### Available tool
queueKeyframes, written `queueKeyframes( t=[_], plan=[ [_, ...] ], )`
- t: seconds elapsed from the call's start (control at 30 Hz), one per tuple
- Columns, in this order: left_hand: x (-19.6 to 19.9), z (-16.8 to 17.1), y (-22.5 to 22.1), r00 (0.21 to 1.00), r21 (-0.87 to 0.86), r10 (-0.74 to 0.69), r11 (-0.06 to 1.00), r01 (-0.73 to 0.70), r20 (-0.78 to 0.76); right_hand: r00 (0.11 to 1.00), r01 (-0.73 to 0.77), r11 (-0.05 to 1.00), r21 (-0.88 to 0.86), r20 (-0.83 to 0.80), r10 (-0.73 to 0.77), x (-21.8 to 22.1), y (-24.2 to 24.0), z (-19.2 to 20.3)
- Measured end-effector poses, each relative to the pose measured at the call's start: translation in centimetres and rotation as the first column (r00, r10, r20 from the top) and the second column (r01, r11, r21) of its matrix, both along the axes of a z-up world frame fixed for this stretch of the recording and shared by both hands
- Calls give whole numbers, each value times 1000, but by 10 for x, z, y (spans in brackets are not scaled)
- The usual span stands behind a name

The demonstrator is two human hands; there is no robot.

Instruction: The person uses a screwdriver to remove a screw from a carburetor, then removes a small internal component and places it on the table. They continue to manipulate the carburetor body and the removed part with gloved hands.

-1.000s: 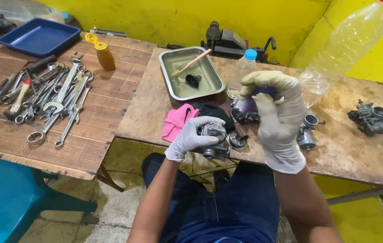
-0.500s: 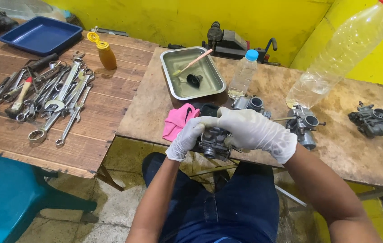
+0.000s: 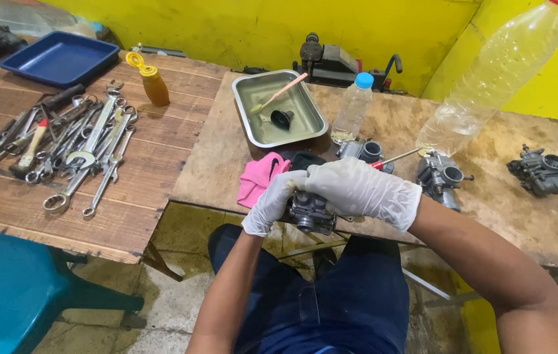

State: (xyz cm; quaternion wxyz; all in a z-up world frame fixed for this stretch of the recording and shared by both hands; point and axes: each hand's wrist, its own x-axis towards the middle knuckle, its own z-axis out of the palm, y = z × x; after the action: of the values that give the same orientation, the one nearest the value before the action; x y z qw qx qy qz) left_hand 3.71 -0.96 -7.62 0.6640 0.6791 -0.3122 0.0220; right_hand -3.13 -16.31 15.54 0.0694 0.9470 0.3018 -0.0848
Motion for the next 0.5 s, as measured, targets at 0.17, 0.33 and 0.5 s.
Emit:
queueKeyframes(
  t=[0.17,0.33,0.5],
  plan=[
    [-23,62,13,996,19,-62,998,61,65,998,9,999,49,-69,-6,-6,-2,21],
    [-19,54,14,999,83,-23,996,19,42,992,29,991,127,-123,-13,-10,-14,29],
    [-40,93,12,996,-31,-82,996,83,30,992,107,588,802,-46,-117,-17,-73,21]
  ],
)
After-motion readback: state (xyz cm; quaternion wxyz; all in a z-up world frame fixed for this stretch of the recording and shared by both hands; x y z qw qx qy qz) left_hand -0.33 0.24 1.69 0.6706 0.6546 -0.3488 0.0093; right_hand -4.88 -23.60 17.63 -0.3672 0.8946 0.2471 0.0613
